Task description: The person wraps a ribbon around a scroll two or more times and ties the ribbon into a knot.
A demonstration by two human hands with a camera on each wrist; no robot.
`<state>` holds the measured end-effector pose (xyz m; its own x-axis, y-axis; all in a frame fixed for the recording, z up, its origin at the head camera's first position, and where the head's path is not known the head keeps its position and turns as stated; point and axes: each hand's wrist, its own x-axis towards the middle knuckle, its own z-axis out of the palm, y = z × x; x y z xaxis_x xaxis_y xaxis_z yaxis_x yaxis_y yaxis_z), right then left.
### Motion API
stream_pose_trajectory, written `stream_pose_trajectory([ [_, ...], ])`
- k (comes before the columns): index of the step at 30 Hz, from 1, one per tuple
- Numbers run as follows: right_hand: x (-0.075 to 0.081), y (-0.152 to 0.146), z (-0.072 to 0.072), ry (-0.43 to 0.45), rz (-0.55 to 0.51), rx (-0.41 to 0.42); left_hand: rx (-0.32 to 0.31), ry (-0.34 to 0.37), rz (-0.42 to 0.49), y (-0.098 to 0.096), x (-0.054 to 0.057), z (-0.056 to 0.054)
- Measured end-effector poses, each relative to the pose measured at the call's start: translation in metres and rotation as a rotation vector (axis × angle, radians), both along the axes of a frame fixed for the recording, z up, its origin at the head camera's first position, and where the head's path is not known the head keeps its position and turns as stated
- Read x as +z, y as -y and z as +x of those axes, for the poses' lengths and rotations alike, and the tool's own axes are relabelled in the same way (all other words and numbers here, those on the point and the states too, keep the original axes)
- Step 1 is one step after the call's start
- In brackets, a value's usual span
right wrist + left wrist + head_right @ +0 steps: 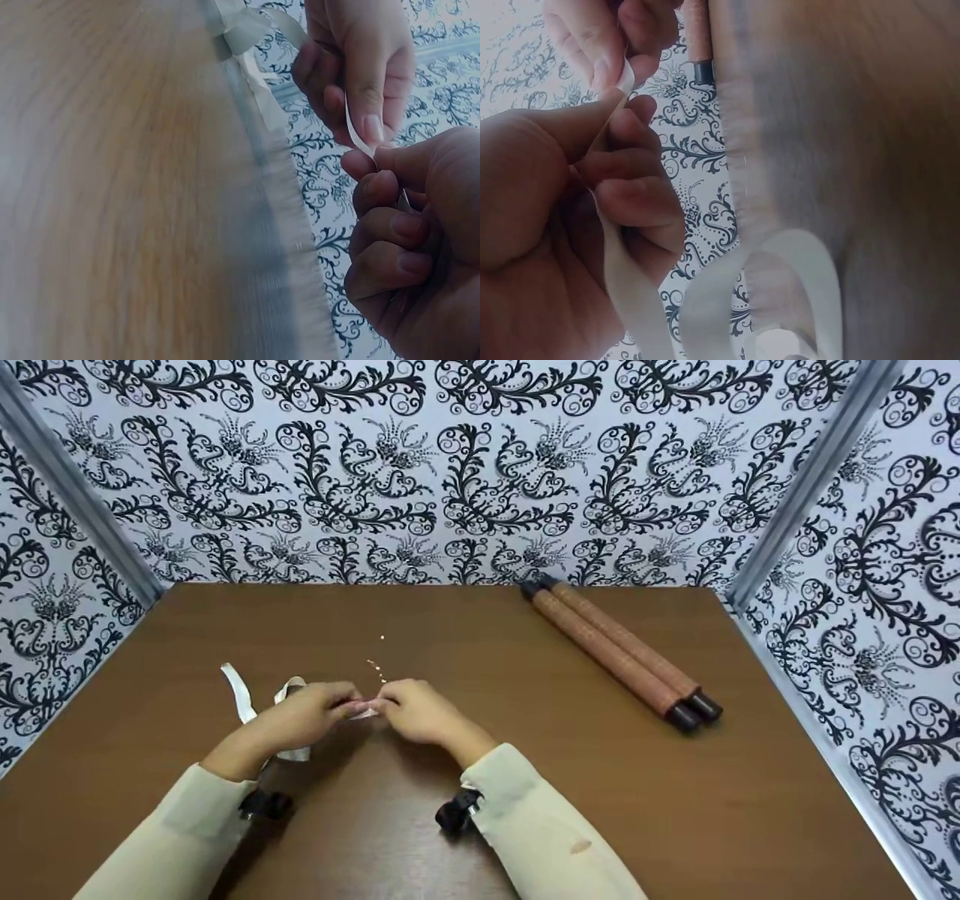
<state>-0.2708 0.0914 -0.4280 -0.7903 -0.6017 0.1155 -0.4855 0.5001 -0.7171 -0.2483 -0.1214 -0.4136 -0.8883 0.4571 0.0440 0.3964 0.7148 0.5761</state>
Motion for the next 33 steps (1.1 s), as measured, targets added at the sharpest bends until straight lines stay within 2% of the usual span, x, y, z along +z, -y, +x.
stream_pose_trajectory([
  [5,0.000,-0.013,-0.003,0.020,-0.012,-0.021,0.008,0.048,0.016,0.001,0.000,-0.001],
  [20,-0.002,-0.083,-0.011,0.019,0.023,-0.110,0.079,0.070,0.138,0.003,-0.003,-0.002],
  [29,-0.002,-0.132,-0.015,0.027,0.056,-0.159,0.081,0.069,0.133,0.005,-0.005,-0.005],
  [33,0.001,-0.148,-0.018,0.051,0.081,-0.178,0.105,0.085,0.126,0.007,-0.006,-0.006],
])
